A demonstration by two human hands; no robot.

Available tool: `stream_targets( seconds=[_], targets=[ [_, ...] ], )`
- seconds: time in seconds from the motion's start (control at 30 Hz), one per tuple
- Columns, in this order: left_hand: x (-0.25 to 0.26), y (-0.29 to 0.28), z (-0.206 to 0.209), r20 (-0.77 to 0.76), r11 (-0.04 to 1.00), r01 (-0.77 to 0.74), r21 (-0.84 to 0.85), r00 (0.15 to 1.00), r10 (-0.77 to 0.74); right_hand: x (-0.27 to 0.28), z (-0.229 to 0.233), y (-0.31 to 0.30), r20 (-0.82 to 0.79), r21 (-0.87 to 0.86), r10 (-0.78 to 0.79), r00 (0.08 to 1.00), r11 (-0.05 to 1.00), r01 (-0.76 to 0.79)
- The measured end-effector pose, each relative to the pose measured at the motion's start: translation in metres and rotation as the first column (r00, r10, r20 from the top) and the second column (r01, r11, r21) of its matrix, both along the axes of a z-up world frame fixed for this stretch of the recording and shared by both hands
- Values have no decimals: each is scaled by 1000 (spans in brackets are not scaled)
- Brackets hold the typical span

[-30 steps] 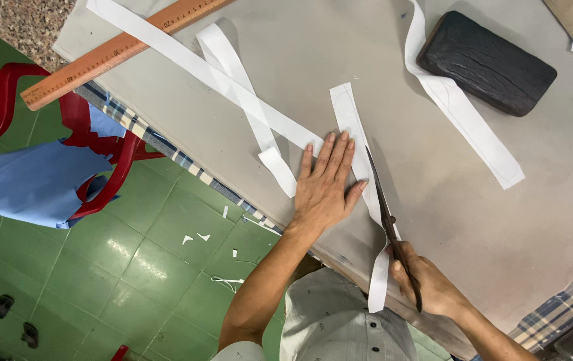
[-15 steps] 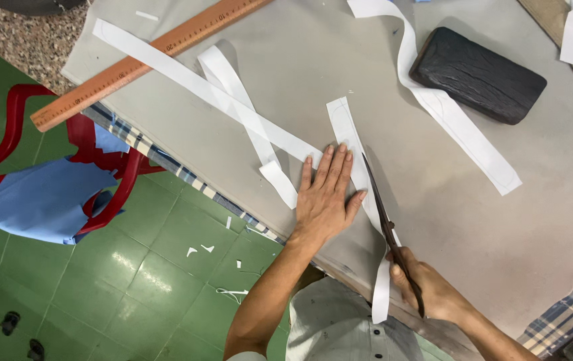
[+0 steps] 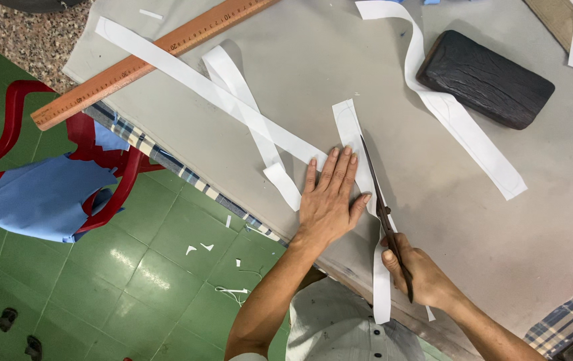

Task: The person uses shears to cut a large sheet of white paper into long, narrow strips on a table. The person repeatedly cuts the paper along its length, separating the strips and moving them aside as the task progresses.

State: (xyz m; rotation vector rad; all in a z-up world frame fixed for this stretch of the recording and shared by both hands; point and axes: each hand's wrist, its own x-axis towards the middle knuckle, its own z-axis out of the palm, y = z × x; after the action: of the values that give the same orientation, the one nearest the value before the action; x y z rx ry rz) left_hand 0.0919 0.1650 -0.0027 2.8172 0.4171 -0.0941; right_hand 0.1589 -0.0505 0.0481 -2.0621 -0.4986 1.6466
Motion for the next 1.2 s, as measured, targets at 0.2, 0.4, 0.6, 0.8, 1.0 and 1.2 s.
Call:
stream_targets(
  seconds=[0.2, 0.4, 0.6, 0.8, 1.0, 1.2],
  targets=[
    [0, -1, -1, 36, 1000, -4, 12, 999, 4, 0, -1, 1, -2, 8, -8, 1000, 1000, 8],
    [0, 0, -1, 27, 1000, -7, 3, 1000, 7, 8, 6, 6, -75, -41, -75, 994, 997, 72],
    [-1, -2, -5, 19, 1000, 4, -2, 1000, -4, 16, 7, 22, -61, -29, -32, 998, 999, 30],
    [-1, 1, -10, 197, 985, -39, -169, 978, 72, 15, 6, 27, -43, -60, -41, 998, 997, 38],
    [31, 57, 2, 249, 994, -79, -71, 964, 94, 11, 0, 24, -36, -49, -67, 997, 997, 65],
    [36, 73, -7, 17, 985, 101, 140, 994, -105, 7, -2, 18, -124, -47, -185, 975, 983, 180]
  ],
)
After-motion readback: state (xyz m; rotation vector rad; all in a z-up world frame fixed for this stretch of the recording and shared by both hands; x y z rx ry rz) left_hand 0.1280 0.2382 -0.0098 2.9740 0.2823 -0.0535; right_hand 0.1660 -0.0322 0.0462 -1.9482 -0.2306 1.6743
